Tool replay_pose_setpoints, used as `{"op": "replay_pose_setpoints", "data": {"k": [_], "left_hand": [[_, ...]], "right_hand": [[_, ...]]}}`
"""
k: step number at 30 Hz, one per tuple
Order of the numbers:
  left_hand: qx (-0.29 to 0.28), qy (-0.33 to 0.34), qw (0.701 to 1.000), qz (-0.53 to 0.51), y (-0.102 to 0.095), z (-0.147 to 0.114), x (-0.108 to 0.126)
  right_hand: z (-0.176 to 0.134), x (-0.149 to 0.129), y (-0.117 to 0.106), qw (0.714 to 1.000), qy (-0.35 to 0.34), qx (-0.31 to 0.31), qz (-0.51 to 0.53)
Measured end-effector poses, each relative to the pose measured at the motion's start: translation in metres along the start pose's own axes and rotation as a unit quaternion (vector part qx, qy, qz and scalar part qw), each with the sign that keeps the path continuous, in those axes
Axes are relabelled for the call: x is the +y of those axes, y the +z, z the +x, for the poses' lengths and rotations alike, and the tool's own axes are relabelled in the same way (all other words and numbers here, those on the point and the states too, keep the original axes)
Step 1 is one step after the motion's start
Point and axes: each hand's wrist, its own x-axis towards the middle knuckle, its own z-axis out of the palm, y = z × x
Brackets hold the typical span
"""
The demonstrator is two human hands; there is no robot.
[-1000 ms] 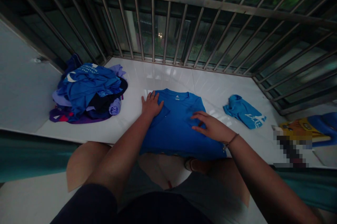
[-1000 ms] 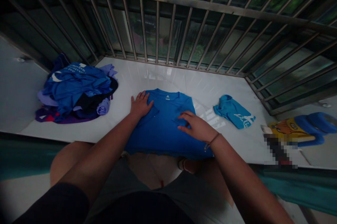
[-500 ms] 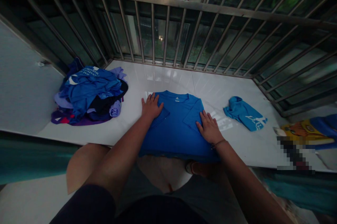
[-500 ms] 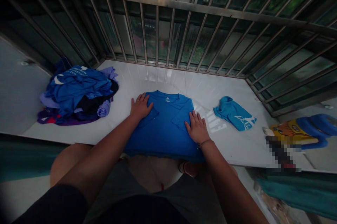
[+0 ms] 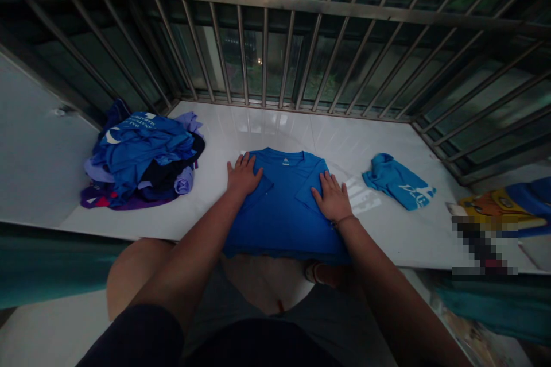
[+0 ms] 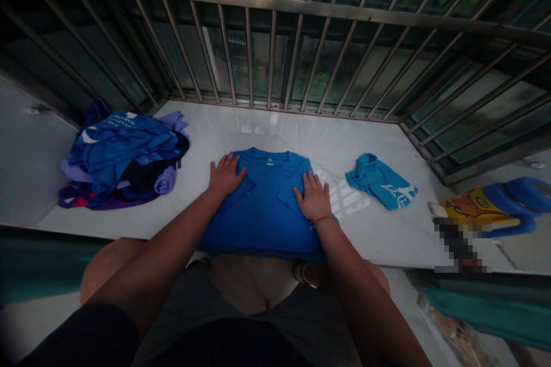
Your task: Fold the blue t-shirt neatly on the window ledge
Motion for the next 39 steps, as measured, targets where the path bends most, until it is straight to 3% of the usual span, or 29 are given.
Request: {"op": "replay_pose_setpoints", "data": {"k": [19, 29, 39], "left_hand": [[0.019, -0.007, 1.0, -0.01, 0.004, 0.0, -0.001], [0.027, -0.004, 1.0, -0.012, 0.003, -0.003, -0.002], [0.034, -0.005, 0.999, -0.02, 0.003, -0.003, -0.001]], "right_hand": [[-0.006, -0.001, -0.005, 0.997, 0.003, 0.066, 0.028], [-0.007, -0.002, -0.005, 0.995, 0.01, 0.071, 0.069], [-0.007, -0.004, -0.01, 0.998, 0.012, 0.055, 0.034]]}}
